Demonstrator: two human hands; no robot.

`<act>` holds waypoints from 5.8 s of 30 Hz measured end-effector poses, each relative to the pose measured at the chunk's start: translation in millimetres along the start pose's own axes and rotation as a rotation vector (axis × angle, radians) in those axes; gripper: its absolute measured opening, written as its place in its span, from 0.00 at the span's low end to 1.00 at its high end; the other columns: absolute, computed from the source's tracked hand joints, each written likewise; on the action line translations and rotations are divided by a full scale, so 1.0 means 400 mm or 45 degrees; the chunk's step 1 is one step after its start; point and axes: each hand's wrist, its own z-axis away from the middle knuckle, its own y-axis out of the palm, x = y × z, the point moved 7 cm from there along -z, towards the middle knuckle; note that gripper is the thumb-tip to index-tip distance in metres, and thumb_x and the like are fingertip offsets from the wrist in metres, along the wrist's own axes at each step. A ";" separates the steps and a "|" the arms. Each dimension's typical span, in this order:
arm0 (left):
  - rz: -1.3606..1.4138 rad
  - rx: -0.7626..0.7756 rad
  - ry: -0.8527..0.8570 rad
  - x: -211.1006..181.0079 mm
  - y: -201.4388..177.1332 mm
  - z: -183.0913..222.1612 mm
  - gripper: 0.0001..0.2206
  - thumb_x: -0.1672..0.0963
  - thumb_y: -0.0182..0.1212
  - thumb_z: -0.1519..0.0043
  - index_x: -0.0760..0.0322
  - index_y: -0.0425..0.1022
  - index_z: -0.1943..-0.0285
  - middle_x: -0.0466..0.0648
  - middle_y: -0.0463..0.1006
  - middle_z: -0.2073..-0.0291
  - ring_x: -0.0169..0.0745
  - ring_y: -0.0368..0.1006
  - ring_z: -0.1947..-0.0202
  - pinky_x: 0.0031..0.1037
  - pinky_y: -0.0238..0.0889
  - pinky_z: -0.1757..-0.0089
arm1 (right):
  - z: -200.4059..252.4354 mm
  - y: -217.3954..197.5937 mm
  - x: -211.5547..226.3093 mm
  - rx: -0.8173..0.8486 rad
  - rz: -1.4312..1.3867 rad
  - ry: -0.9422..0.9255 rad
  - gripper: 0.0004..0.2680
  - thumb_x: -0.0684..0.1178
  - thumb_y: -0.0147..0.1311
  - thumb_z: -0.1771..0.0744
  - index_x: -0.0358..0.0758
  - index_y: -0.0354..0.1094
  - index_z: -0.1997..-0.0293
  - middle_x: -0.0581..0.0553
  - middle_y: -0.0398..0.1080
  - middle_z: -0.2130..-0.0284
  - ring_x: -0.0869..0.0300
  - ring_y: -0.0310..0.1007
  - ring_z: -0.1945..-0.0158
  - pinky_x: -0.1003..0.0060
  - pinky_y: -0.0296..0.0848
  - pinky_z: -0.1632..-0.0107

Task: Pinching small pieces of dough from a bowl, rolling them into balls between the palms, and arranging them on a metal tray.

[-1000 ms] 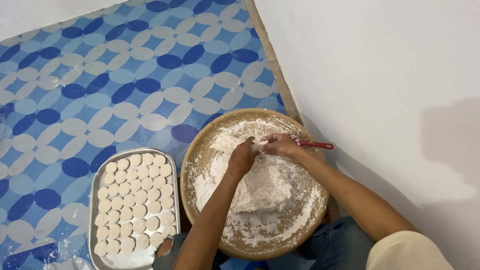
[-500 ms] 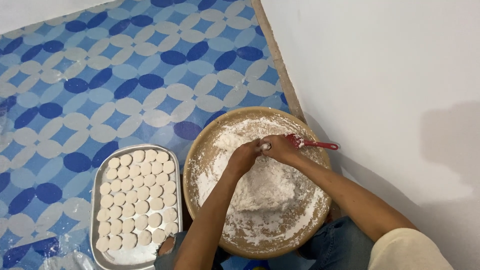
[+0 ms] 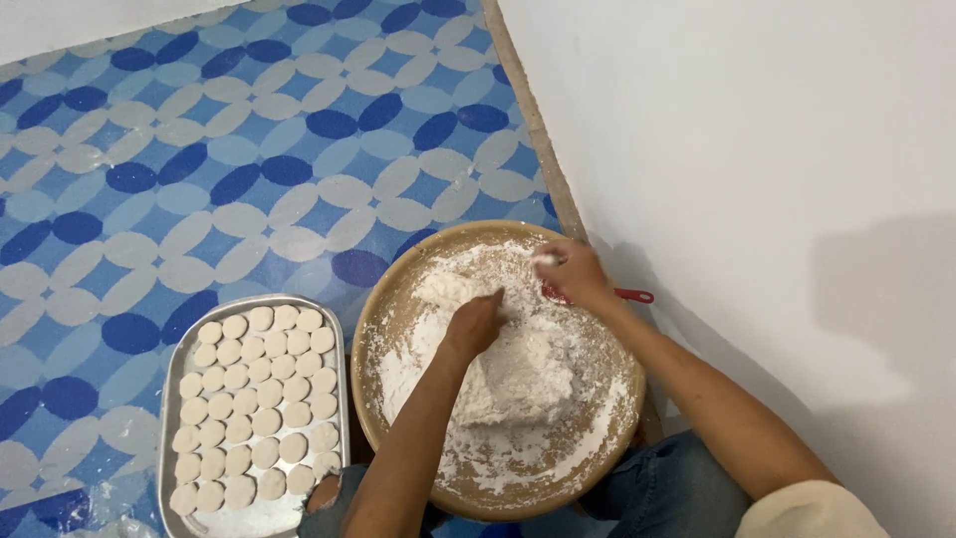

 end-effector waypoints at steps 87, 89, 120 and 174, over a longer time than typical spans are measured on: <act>3.084 0.211 0.712 -0.324 -0.250 0.332 0.52 0.28 0.26 0.46 0.57 0.37 0.19 0.55 0.41 0.22 0.61 0.37 0.24 0.52 0.30 0.29 | 0.648 0.310 0.374 0.162 0.810 -1.320 0.33 0.78 0.12 0.33 0.51 0.36 0.21 0.43 0.28 0.22 0.41 0.25 0.19 0.23 0.28 0.25; 3.225 0.118 0.528 -0.342 -0.310 0.379 0.47 0.30 0.32 0.42 0.61 0.50 0.23 0.56 0.53 0.27 0.56 0.49 0.28 0.46 0.43 0.32 | 0.594 0.253 0.387 0.147 0.747 -1.210 0.31 0.67 0.37 0.35 0.48 0.39 0.23 0.38 0.31 0.23 0.41 0.25 0.20 0.29 0.24 0.25; 3.197 0.247 -0.470 -0.469 -0.196 0.402 0.40 0.29 0.40 0.42 0.56 0.77 0.41 0.49 0.83 0.60 0.50 0.78 0.55 0.43 0.67 0.45 | 0.501 0.155 0.396 -0.319 0.697 -1.235 0.35 0.81 0.09 0.35 0.56 0.33 0.21 0.45 0.26 0.22 0.51 0.20 0.20 0.49 0.20 0.23; 2.300 -0.405 -0.309 -0.324 -0.276 0.403 0.14 0.58 0.54 0.37 0.74 0.73 0.45 0.53 0.78 0.60 0.42 0.79 0.64 0.24 0.74 0.66 | 0.465 -0.023 0.277 0.151 -1.244 0.052 0.28 0.74 0.37 0.33 0.38 0.66 0.41 0.40 0.72 0.49 0.56 0.71 0.63 0.70 0.59 0.75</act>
